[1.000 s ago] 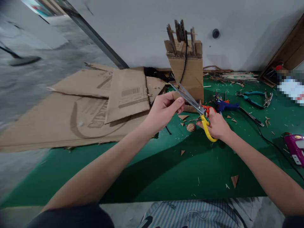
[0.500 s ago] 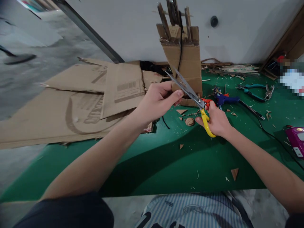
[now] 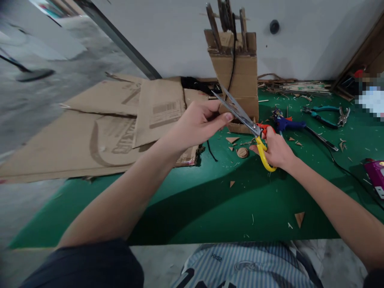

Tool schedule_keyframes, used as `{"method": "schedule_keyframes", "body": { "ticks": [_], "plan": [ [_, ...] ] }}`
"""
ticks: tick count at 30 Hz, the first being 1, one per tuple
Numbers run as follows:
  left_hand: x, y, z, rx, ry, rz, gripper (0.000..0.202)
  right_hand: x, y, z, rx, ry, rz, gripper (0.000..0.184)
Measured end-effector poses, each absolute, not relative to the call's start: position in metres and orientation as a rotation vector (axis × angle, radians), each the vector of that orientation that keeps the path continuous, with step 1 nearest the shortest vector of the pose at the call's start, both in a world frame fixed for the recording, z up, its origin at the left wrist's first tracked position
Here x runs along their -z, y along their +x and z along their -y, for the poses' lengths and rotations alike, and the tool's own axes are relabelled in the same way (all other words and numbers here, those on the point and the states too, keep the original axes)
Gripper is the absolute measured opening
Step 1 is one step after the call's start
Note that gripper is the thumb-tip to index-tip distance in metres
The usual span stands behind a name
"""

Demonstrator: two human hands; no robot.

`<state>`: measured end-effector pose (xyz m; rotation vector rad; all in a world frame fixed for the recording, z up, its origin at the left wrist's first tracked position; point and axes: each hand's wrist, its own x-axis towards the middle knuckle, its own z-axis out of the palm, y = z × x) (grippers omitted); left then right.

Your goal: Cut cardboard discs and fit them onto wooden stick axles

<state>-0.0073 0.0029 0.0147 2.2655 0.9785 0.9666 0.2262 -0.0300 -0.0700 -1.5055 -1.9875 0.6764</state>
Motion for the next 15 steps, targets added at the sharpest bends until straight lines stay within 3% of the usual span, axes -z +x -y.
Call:
{"method": "schedule_keyframes", "body": {
  "ticks": [8, 15],
  "plan": [
    [-0.023, -0.011, -0.002, -0.922, 2.251, -1.011, 0.027, 0.068, 0.224, 0.028, -0.720, -1.501, 1.990, 0.049],
    [-0.004, 0.003, -0.006, -1.131, 1.991, -0.925, 0.040, 0.069, 0.224, 0.029, -0.716, -1.498, 1.892, 0.046]
  ]
}}
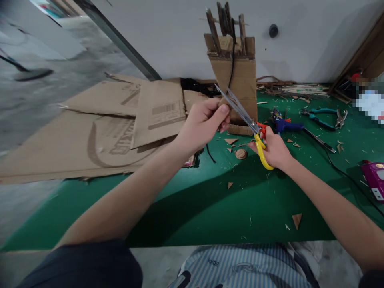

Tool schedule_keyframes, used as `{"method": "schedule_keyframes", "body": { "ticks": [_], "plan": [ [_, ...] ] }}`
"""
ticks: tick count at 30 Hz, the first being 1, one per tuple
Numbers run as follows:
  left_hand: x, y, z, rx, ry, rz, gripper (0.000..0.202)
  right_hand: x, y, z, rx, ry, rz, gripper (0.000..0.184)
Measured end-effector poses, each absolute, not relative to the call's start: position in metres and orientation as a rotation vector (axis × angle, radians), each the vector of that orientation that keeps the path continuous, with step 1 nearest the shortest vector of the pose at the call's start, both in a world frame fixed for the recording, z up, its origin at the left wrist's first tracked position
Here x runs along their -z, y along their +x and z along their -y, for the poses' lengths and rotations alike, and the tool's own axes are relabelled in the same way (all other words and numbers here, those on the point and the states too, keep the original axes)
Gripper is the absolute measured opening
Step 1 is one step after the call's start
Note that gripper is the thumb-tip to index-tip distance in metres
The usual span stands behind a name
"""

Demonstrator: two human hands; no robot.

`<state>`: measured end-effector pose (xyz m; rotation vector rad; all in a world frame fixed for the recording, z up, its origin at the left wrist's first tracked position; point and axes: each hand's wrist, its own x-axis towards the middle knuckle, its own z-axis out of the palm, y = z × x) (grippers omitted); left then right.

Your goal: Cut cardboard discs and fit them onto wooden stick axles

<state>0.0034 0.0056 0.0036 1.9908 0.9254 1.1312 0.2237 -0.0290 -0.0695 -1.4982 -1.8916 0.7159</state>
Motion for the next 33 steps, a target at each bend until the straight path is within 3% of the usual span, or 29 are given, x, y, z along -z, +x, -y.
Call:
{"method": "schedule_keyframes", "body": {
  "ticks": [7, 21, 33],
  "plan": [
    [-0.014, -0.006, -0.004, -1.050, 2.279, -0.950, 0.039, 0.073, 0.226, 0.034, -0.674, -1.484, 1.960, 0.047],
    [-0.017, -0.006, -0.002, -0.996, 2.318, -0.968, 0.038, 0.064, 0.225, 0.031, -0.687, -1.543, 1.977, 0.048],
    [-0.005, 0.006, -0.003, -1.140, 2.010, -0.942, 0.049, 0.067, 0.226, 0.032, -0.733, -1.458, 1.900, 0.047]
  ]
}}
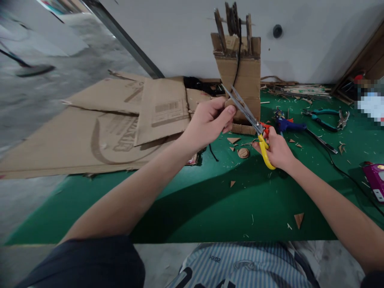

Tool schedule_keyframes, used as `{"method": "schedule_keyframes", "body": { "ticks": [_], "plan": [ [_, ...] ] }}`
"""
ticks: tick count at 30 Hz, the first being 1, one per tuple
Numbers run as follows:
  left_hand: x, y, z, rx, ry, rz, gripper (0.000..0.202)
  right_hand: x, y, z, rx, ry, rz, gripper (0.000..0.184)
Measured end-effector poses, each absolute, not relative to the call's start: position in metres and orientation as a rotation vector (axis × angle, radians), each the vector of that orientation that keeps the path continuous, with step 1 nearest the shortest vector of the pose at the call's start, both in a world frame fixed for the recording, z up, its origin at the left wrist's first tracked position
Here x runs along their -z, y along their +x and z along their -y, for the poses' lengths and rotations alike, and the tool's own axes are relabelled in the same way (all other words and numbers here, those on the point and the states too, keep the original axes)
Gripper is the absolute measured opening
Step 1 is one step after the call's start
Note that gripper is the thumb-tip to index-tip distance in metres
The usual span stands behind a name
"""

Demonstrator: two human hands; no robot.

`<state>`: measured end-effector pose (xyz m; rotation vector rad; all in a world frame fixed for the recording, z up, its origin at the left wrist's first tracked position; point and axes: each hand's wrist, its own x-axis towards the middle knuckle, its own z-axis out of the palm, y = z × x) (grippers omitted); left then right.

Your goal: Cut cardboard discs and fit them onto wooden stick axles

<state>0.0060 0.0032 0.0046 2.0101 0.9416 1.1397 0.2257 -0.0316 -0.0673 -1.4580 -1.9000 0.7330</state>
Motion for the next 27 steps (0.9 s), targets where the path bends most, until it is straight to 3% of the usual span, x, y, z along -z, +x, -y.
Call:
{"method": "schedule_keyframes", "body": {
  "ticks": [5, 18, 27],
  "plan": [
    [-0.013, 0.000, -0.001, -1.058, 2.212, -0.933, 0.046, 0.072, 0.228, 0.034, -0.775, -1.442, 1.923, 0.050],
    [-0.033, -0.010, 0.001, -0.911, 2.398, -0.979, 0.019, 0.062, 0.230, 0.029, -0.760, -1.453, 2.037, 0.050],
    [-0.014, 0.000, -0.002, -1.092, 2.106, -0.989, 0.039, 0.063, 0.226, 0.029, -0.751, -1.503, 1.953, 0.049]
  ]
}}
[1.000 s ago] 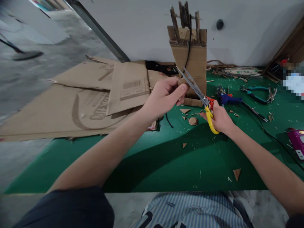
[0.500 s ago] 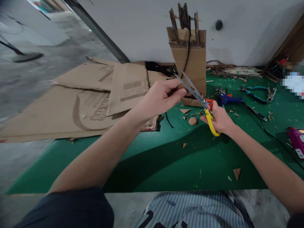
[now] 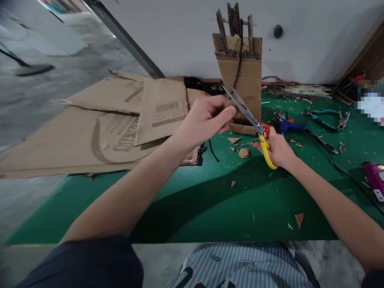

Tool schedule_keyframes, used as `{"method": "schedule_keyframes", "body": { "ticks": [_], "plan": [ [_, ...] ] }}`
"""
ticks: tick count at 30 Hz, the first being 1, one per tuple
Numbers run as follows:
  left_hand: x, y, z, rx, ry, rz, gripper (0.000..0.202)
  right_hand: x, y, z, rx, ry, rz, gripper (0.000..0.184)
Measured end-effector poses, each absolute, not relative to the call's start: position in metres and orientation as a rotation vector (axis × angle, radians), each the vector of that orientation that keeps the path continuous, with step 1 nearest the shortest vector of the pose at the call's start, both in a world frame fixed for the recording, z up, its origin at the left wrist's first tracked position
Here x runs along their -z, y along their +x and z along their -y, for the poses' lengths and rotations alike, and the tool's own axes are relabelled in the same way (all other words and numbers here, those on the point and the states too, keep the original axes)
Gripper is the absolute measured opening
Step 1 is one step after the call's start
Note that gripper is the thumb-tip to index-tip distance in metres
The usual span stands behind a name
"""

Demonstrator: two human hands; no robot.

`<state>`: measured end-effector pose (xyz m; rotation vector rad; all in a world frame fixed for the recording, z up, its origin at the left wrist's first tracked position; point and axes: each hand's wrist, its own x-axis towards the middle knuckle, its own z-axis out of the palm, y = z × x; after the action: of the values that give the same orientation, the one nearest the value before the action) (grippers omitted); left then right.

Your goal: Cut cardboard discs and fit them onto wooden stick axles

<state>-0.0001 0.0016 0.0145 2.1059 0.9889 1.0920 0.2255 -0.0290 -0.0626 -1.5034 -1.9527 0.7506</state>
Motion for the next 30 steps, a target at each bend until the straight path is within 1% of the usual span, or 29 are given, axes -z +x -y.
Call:
{"method": "schedule_keyframes", "body": {
  "ticks": [2, 5, 9, 14, 18, 25, 30],
  "plan": [
    [-0.009, 0.003, -0.003, -1.136, 2.013, -0.932, 0.042, 0.064, 0.225, 0.031, -0.737, -1.496, 1.937, 0.049],
    [-0.009, 0.001, -0.005, -1.087, 2.096, -0.901, 0.043, 0.065, 0.226, 0.035, -0.757, -1.498, 1.943, 0.049],
    [-0.018, -0.005, -0.002, -0.984, 2.245, -0.936, 0.037, 0.064, 0.228, 0.038, -0.861, -1.515, 1.947, 0.053],
    [-0.025, -0.007, 0.001, -0.951, 2.293, -0.967, 0.029, 0.061, 0.233, 0.031, -0.853, -1.408, 2.021, 0.055],
    [-0.024, -0.005, 0.002, -0.983, 2.227, -0.979, 0.034, 0.062, 0.236, 0.025, -0.850, -1.393, 2.038, 0.053],
    [-0.007, 0.007, 0.002, -1.086, 1.903, -0.973, 0.043, 0.067, 0.231, 0.027, -0.863, -1.407, 1.952, 0.052],
    [-0.014, 0.003, 0.003, -1.082, 2.129, -0.950, 0.047, 0.070, 0.229, 0.032, -0.844, -1.421, 1.922, 0.050]
  ]
}}
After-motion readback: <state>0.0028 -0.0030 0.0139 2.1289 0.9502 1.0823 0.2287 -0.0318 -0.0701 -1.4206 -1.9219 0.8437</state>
